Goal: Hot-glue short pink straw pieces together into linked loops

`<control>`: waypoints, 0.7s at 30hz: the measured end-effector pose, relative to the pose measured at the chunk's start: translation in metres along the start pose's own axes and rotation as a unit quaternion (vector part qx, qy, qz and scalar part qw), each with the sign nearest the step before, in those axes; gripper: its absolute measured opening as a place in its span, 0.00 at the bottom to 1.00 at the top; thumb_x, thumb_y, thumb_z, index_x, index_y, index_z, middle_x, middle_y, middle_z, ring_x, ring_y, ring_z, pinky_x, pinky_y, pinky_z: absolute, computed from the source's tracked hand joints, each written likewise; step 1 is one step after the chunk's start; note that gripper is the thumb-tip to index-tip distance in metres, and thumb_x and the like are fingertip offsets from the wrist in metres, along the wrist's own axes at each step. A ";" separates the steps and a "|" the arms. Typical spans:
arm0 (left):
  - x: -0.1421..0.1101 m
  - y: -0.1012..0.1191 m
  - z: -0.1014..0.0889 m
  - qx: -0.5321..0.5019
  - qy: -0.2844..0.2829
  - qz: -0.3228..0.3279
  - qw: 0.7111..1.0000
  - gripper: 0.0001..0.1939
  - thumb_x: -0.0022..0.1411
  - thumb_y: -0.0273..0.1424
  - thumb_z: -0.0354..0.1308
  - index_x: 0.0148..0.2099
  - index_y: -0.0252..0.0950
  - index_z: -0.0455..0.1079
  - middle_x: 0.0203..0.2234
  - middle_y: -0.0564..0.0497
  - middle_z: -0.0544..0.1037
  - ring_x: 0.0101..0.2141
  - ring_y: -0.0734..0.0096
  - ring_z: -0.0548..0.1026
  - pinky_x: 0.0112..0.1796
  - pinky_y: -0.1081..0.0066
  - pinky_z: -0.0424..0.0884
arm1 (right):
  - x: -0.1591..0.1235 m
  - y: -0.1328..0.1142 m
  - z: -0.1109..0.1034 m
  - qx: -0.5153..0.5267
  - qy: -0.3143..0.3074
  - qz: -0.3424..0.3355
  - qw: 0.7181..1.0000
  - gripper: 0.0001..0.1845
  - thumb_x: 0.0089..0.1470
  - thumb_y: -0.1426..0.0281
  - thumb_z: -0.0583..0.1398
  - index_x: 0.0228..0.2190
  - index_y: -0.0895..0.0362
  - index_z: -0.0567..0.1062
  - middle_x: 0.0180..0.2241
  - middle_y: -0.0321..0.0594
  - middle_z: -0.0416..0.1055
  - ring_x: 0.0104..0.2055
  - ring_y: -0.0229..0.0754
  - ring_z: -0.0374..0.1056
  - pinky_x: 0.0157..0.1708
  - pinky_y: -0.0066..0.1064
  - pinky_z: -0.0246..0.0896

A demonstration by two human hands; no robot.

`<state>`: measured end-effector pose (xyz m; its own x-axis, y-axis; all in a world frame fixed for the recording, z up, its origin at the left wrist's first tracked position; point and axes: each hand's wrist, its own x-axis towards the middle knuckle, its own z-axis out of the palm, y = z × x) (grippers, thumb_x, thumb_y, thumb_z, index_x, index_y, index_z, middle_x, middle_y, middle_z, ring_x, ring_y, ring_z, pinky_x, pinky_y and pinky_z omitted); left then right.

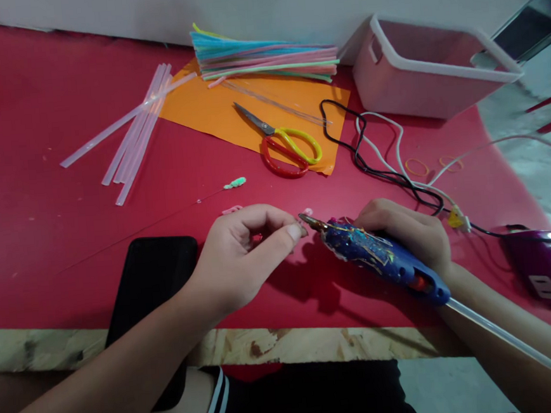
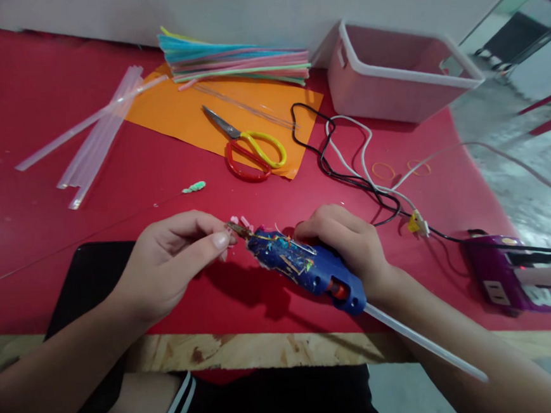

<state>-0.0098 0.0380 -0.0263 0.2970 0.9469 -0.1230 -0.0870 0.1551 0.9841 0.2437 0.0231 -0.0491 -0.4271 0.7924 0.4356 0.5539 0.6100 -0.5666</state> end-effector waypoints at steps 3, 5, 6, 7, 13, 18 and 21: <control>-0.001 0.001 0.000 0.004 0.001 0.000 1.000 0.06 0.57 0.27 0.63 0.28 0.36 0.74 0.20 0.56 0.75 0.23 0.78 0.70 0.28 0.77 0.68 | -0.001 0.000 -0.001 -0.006 0.008 -0.001 1.000 0.05 0.63 0.66 0.59 0.35 0.53 0.76 0.29 0.40 0.73 0.31 0.44 0.69 0.33 0.38 0.63; 0.000 0.001 0.000 0.009 0.007 0.000 1.000 0.06 0.57 0.27 0.63 0.27 0.36 0.74 0.20 0.56 0.74 0.23 0.78 0.69 0.27 0.77 0.67 | -0.001 -0.001 -0.002 -0.006 0.018 0.004 1.000 0.06 0.63 0.66 0.59 0.35 0.53 0.76 0.28 0.39 0.73 0.31 0.44 0.69 0.33 0.37 0.63; 0.000 0.000 0.000 0.012 0.011 0.002 1.000 0.06 0.57 0.27 0.63 0.27 0.36 0.73 0.20 0.56 0.73 0.23 0.77 0.69 0.27 0.76 0.67 | -0.001 -0.002 -0.002 -0.004 0.023 0.005 1.000 0.07 0.64 0.66 0.59 0.35 0.53 0.76 0.28 0.39 0.72 0.31 0.43 0.69 0.32 0.37 0.63; 0.000 0.000 0.000 0.015 0.014 0.005 1.000 0.06 0.57 0.28 0.63 0.27 0.36 0.73 0.20 0.56 0.73 0.23 0.77 0.69 0.27 0.76 0.67 | -0.001 -0.002 -0.002 0.000 0.026 0.006 1.000 0.07 0.64 0.65 0.59 0.35 0.53 0.76 0.28 0.39 0.72 0.31 0.43 0.69 0.31 0.36 0.62; 0.000 -0.003 0.000 0.047 0.028 0.029 0.998 0.08 0.57 0.28 0.63 0.26 0.36 0.70 0.20 0.56 0.71 0.23 0.77 0.68 0.25 0.77 0.66 | -0.001 0.000 -0.001 -0.001 0.011 -0.006 1.000 0.06 0.64 0.67 0.59 0.35 0.53 0.76 0.29 0.39 0.72 0.31 0.43 0.69 0.33 0.37 0.63; -0.004 -0.002 0.001 0.088 0.034 0.064 0.993 0.09 0.59 0.27 0.61 0.26 0.37 0.69 0.20 0.56 0.72 0.23 0.77 0.69 0.25 0.76 0.65 | 0.000 -0.001 0.000 -0.029 0.002 -0.013 1.000 0.03 0.63 0.69 0.60 0.36 0.53 0.75 0.29 0.39 0.72 0.31 0.43 0.69 0.33 0.37 0.62; -0.007 -0.002 0.001 0.140 0.045 0.081 0.986 0.10 0.60 0.27 0.61 0.26 0.37 0.68 0.19 0.56 0.71 0.21 0.77 0.66 0.23 0.76 0.62 | 0.000 -0.002 0.000 -0.032 0.011 -0.012 0.999 0.03 0.63 0.70 0.60 0.36 0.52 0.74 0.28 0.39 0.72 0.31 0.43 0.69 0.33 0.37 0.62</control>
<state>-0.0103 0.0311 -0.0275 0.2143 0.9760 0.0396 0.1437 -0.0716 0.9870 0.2421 0.0218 -0.0477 -0.4258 0.7764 0.4647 0.5880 0.6278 -0.5100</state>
